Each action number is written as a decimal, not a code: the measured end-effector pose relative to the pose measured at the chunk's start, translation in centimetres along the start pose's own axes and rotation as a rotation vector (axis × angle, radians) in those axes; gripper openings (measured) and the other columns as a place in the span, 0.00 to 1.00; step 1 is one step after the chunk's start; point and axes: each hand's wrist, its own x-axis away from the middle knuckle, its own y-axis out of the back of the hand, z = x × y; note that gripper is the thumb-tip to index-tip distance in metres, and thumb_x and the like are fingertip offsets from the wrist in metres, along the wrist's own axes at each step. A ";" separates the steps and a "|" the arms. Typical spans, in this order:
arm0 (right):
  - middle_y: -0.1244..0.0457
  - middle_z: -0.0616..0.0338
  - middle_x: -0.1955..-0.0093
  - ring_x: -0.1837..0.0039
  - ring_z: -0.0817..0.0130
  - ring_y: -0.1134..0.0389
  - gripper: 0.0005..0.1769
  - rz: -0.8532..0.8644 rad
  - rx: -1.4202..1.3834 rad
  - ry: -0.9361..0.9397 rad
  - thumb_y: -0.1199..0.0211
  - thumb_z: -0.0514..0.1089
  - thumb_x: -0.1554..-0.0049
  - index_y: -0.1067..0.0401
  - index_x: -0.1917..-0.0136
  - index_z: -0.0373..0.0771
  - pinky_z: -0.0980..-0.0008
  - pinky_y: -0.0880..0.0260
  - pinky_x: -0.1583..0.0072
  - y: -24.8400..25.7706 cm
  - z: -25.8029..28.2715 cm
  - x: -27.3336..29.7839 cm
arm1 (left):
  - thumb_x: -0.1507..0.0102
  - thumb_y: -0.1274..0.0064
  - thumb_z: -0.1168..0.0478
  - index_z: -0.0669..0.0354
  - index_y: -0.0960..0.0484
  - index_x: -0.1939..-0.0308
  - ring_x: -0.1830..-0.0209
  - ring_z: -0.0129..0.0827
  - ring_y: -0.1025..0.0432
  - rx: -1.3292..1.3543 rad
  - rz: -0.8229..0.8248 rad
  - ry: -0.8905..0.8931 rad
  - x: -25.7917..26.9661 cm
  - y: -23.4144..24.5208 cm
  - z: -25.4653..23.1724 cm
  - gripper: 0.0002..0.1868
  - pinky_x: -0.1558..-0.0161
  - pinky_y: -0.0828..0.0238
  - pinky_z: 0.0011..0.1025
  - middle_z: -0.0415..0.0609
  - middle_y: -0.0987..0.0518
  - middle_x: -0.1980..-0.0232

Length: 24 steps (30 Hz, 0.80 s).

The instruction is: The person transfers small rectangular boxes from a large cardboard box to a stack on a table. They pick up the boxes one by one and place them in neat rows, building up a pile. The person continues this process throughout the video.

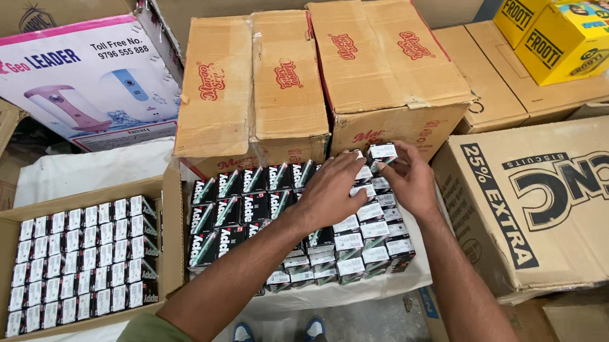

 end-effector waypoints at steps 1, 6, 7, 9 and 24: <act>0.36 0.35 0.35 0.36 0.45 0.31 0.34 0.004 -0.015 -0.017 0.28 0.34 0.46 0.36 0.29 0.34 0.54 0.28 0.38 -0.7 0.1 0.0 | 0.38 0.48 0.57 0.73 0.31 0.31 0.26 0.65 0.41 -0.075 -0.003 -0.026 0.2 -0.2 0.2 0.34 0.27 0.47 0.59 0.72 0.31 0.31; 0.35 0.38 0.36 0.35 0.42 0.32 0.34 0.025 0.086 -0.031 0.27 0.36 0.47 0.34 0.29 0.35 0.49 0.31 0.35 -1.1 1.3 0.1 | 0.39 0.48 0.57 0.73 0.30 0.32 0.25 0.64 0.42 -0.191 0.015 -0.038 0.9 0.0 0.0 0.33 0.26 0.53 0.61 0.72 0.32 0.30; 0.33 0.47 0.37 0.33 0.47 0.33 0.34 0.020 0.247 -0.043 0.26 0.44 0.47 0.32 0.30 0.42 0.49 0.33 0.33 -1.1 1.1 -0.1 | 0.38 0.48 0.57 0.74 0.31 0.32 0.25 0.65 0.42 -0.178 0.020 -0.040 1.0 0.2 -0.1 0.33 0.26 0.53 0.61 0.73 0.33 0.29; 0.30 0.55 0.38 0.31 0.51 0.33 0.34 0.014 0.412 -0.054 0.25 0.52 0.48 0.29 0.30 0.49 0.49 0.35 0.31 -1.0 0.9 -0.3 | 0.38 0.49 0.58 0.74 0.31 0.32 0.25 0.67 0.43 -0.162 0.025 -0.044 1.0 -0.1 0.2 0.33 0.26 0.54 0.62 0.74 0.34 0.29; 0.31 0.46 0.39 0.32 0.48 0.33 0.26 -0.016 0.296 0.012 0.30 0.44 0.44 0.27 0.33 0.40 0.45 0.33 0.34 -0.2 2.4 1.4 | 0.34 0.52 0.57 0.69 0.32 0.30 0.24 0.66 0.44 0.016 0.024 -0.035 2.0 0.9 0.4 0.30 0.27 0.52 0.64 0.70 0.33 0.29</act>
